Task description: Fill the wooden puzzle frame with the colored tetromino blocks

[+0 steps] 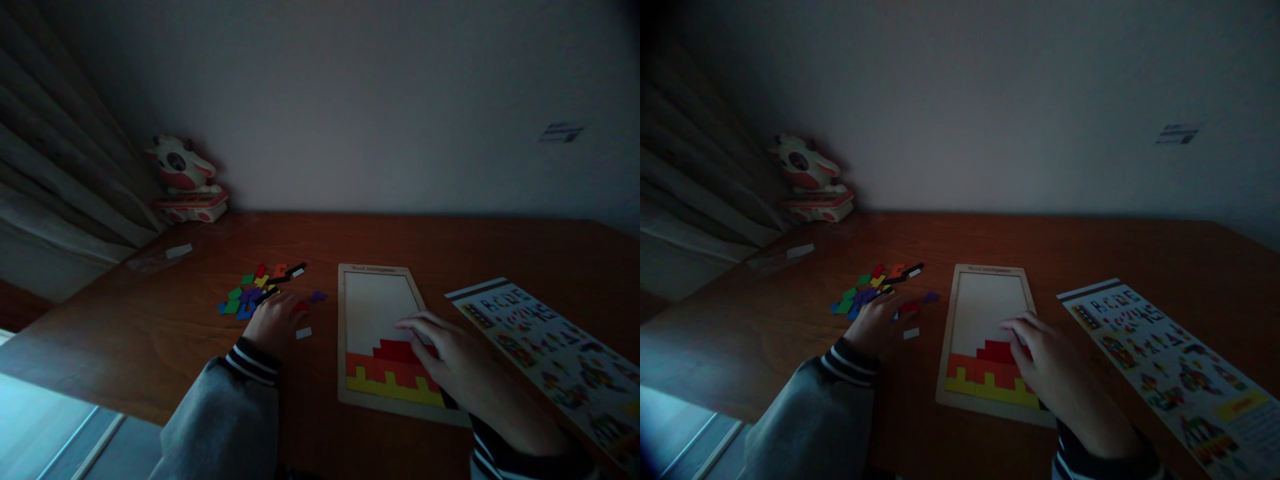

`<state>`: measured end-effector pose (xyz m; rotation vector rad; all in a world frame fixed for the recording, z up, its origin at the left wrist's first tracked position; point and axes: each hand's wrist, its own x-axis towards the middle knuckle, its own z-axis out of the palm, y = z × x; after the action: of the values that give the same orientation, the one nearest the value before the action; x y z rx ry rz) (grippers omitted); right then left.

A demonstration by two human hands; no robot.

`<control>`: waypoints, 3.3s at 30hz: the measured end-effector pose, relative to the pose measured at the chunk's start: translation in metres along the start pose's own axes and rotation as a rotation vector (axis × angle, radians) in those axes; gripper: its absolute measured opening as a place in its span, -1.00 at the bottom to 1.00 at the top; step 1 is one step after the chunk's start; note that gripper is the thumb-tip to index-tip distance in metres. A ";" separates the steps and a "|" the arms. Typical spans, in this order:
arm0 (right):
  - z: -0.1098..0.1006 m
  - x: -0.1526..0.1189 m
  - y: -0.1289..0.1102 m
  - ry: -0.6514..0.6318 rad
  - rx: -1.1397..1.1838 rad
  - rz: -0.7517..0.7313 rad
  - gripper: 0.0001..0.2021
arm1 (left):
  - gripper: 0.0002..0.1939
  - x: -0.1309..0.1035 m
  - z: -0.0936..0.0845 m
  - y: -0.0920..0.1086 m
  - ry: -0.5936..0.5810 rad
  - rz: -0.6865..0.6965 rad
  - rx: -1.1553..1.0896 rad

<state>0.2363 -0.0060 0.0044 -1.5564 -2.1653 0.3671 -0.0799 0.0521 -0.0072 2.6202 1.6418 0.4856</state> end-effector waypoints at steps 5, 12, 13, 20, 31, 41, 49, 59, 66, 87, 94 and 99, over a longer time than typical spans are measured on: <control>-0.002 -0.001 -0.002 0.015 -0.001 -0.002 -0.71 | -0.75 -0.002 0.000 0.004 0.062 0.030 -0.021; -0.003 -0.003 0.000 -0.002 0.013 0.000 -0.76 | -0.79 -0.003 0.006 0.006 0.058 0.163 -0.013; -0.002 -0.003 0.001 -0.014 0.021 -0.001 -0.77 | -0.82 -0.003 0.006 0.006 0.048 0.161 -0.020; 0.007 -0.005 0.007 0.013 -0.036 0.014 -0.72 | -0.82 -0.004 0.003 0.009 -0.050 0.101 -0.032; 0.019 -0.008 0.016 0.079 -0.159 0.050 -0.56 | -0.78 -0.005 0.006 0.019 0.088 0.200 -0.073; 0.016 -0.008 0.012 0.074 -0.211 0.046 -0.58 | -0.80 -0.007 0.009 0.015 0.050 0.128 0.002; 0.036 -0.006 0.008 0.105 -0.297 0.101 -0.49 | -0.78 -0.007 0.010 0.013 0.032 0.118 -0.026; 0.027 -0.008 0.017 0.125 -0.161 0.057 -0.60 | -0.79 -0.007 0.012 0.011 0.015 0.106 -0.044; 0.029 -0.008 0.018 0.124 -0.143 0.072 -0.55 | -0.79 -0.006 0.010 0.013 0.012 0.115 -0.079; 0.008 0.004 -0.006 0.231 0.068 0.022 -0.72 | -0.86 -0.005 0.005 0.034 0.195 0.345 -0.324; 0.017 0.001 -0.041 -0.063 0.558 0.126 -0.63 | -0.88 -0.010 -0.003 0.072 0.301 0.494 -0.546; 0.016 0.002 -0.048 -0.201 0.799 0.154 -0.63 | -0.82 -0.011 -0.001 0.083 0.146 0.545 -0.792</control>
<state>0.1885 -0.0191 0.0130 -1.2365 -1.6804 1.2972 -0.0125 0.0048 0.0053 2.3585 0.5067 1.0828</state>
